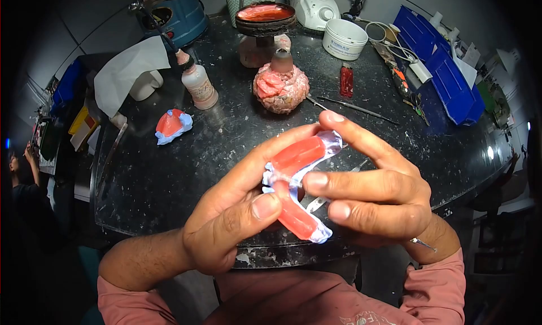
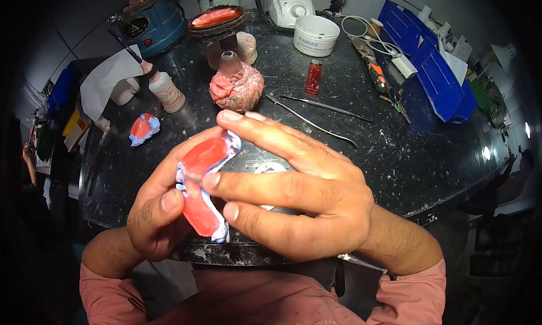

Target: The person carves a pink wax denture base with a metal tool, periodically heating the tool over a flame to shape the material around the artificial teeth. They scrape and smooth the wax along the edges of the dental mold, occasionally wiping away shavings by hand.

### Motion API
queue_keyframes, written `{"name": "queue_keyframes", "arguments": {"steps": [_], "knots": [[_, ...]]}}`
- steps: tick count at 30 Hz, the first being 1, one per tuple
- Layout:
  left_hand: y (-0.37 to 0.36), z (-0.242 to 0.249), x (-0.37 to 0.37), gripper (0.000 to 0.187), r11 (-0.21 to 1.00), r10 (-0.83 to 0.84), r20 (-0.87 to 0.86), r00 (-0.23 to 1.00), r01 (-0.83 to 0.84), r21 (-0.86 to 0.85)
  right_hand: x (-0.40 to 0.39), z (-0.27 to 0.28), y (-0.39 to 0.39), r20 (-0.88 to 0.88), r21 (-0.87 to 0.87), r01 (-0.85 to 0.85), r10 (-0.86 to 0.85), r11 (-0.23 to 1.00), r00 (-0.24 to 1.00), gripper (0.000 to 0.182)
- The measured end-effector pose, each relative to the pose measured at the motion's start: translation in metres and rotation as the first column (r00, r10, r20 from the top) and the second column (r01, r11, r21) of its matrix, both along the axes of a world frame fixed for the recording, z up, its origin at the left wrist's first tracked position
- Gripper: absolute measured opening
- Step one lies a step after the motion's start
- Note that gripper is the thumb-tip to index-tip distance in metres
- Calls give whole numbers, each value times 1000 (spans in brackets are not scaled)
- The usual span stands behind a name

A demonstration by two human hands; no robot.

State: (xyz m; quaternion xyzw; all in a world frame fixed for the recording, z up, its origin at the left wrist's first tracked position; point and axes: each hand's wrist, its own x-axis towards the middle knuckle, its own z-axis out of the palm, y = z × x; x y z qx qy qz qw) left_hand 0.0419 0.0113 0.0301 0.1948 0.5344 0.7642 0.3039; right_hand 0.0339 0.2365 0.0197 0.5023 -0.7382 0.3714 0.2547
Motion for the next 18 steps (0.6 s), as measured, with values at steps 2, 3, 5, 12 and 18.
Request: {"name": "queue_keyframes", "arguments": {"steps": [2,3,5,12,18], "knots": [[0,-1,0,84,1000,2,-12,1000,-2,8,0,-1,2,-13,8,30,-30,1000,999,27],[0,-1,0,84,1000,-2,-5,1000,2,17,1,0,2,-14,9,30,-30,1000,999,27],[0,0,0,84,1000,-9,2,1000,8,26,4,1,1,29,-15,-17,18,1000,999,27],[-2,2,1,83,1000,-5,90,996,3,23,3,-4,-1,51,-71,-18,21,997,998,31],[0,-1,2,81,996,23,186,982,-39,84,10,-4,-4,105,-73,23,-15,997,994,35]]}}
